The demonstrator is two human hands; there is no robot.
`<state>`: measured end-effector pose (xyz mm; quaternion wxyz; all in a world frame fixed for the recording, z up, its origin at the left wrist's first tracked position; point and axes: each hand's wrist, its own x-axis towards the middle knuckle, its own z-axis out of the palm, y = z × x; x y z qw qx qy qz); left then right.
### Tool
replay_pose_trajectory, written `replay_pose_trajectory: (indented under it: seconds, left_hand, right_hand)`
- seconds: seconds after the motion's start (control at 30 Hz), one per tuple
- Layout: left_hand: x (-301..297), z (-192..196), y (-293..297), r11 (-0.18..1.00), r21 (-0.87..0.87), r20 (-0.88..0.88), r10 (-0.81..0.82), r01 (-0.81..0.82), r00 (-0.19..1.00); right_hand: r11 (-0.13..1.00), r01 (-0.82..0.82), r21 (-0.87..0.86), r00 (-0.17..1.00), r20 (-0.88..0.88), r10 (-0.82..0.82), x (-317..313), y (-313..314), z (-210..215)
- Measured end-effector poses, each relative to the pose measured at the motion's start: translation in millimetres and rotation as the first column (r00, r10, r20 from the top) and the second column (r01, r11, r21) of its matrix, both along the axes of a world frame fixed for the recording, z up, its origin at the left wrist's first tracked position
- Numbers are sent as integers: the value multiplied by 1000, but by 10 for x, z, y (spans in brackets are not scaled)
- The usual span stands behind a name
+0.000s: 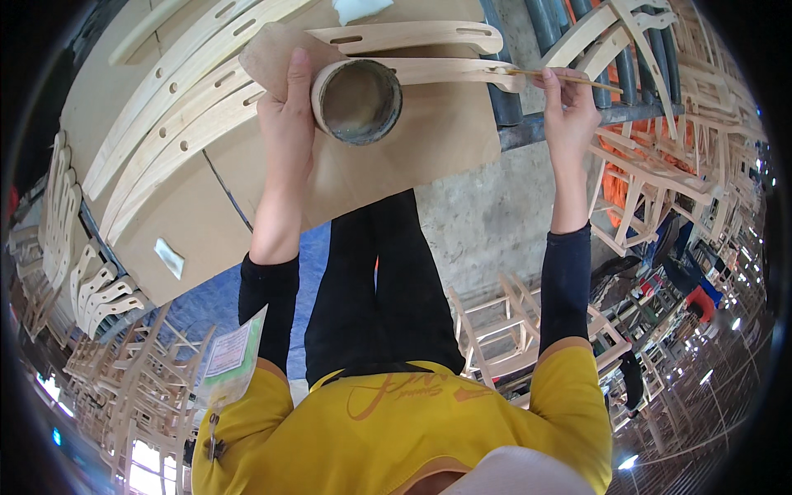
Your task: The person arranges curved wooden chair parts on a workbench, then uses a small brush to apply glue from a container into the slots and holes of each part. The person handles the parts one at a time, dipping the brush repeatedly and placing each treated piece back on the bench.
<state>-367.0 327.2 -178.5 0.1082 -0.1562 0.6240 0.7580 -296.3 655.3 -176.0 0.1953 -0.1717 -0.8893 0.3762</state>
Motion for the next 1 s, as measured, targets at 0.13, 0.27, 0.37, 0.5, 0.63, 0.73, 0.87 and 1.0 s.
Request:
replay_pose_trajectory:
  seconds: [0.13, 0.27, 0.37, 0.5, 0.63, 0.73, 0.87, 1.0]
  left_hand:
    - [97, -9, -67, 998, 61, 10, -11, 11, 1000]
    - [154, 35, -89, 998, 65, 29, 11, -13, 1000]
    - [174, 24, -148, 999, 40, 49, 20, -22, 999]
    - [180, -13, -235, 1000, 5, 41, 14, -14, 999]
    - [190, 47, -278, 999, 11, 28, -32, 32, 999]
    - [187, 66, -279, 999, 11, 32, -50, 49, 998]
    - [204, 83, -273, 1000, 12, 18, -11, 11, 1000]
    - [191, 46, -306, 1000, -13, 35, -6, 7, 999]
  right_hand:
    - [999, -24, 32, 999, 24, 23, -29, -86, 1]
    - [998, -26, 55, 999, 32, 25, -59, -136, -24]
    - [995, -39, 90, 998, 44, 35, -88, -97, -112]
    - [975, -21, 221, 995, 103, -2, -84, 74, -97]
    - [990, -125, 70, 992, 40, 122, -92, 17, -127]
    - [983, -179, -36, 982, 56, 181, -133, -48, -81]
    - [940, -153, 304, 966, 246, 77, -114, 1, 61]
    - [965, -205, 166, 975, 115, 188, -92, 15, -111]
